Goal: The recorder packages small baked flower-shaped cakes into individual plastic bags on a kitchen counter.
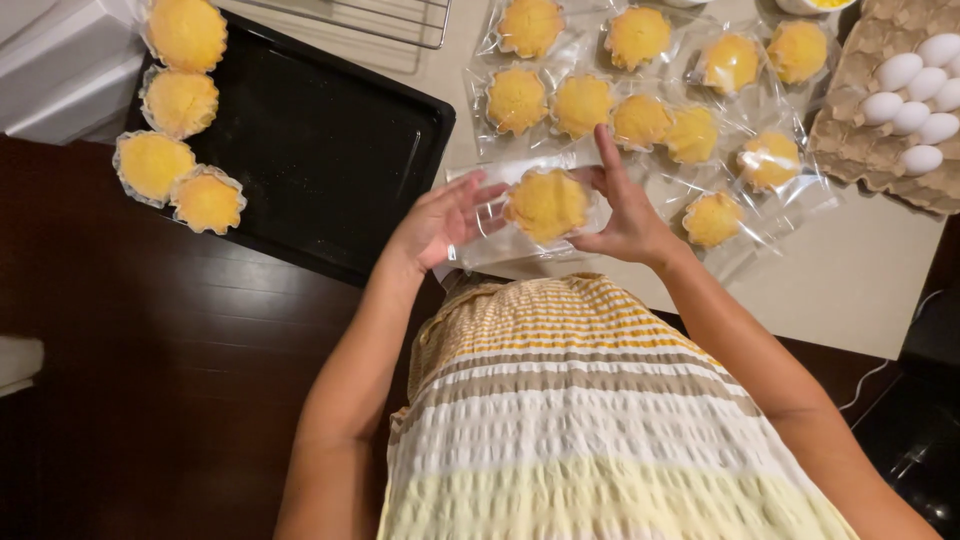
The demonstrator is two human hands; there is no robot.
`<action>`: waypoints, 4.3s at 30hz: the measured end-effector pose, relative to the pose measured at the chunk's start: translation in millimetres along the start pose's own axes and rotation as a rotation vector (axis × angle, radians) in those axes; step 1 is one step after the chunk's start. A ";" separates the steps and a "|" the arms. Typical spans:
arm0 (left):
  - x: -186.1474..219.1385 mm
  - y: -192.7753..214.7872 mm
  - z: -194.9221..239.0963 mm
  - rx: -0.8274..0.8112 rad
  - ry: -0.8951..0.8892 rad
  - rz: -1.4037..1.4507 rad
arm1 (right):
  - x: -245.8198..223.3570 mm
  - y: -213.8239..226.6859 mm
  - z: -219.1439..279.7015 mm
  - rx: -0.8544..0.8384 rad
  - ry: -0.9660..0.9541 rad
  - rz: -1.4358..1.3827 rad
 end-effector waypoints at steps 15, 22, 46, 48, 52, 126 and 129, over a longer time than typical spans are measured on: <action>-43.0 -36.7 -0.7 -0.391 0.246 0.143 | -19.6 19.0 3.8 -0.088 0.022 0.028; -65.1 -40.6 -19.0 -0.459 0.311 0.069 | -44.2 40.5 18.3 -0.024 0.124 0.387; -112.1 -45.8 -39.7 -0.439 0.357 0.255 | 2.2 17.0 72.3 0.467 -0.211 -0.279; -113.0 -53.8 -28.6 -0.500 0.380 0.266 | -22.6 26.0 78.3 0.523 -0.335 -0.028; -131.2 -50.8 -42.8 -0.464 0.408 0.249 | 34.1 2.6 93.1 0.384 -0.661 -0.397; -57.2 39.5 10.8 0.017 -1.005 -1.620 | 169.4 -103.3 21.1 0.133 -0.672 -0.380; -56.7 37.7 10.6 0.021 -1.002 -1.644 | 145.7 -94.4 17.3 0.099 -0.722 -0.422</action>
Point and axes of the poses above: each hand's wrist, its own z-axis away from the middle knuckle, its own y-axis out of the back of the hand, x = y × z, the point moved 5 cm from there along -z, towards the middle knuckle, and after that the axes turned 12 degrees about z, right-handed, at the moved point
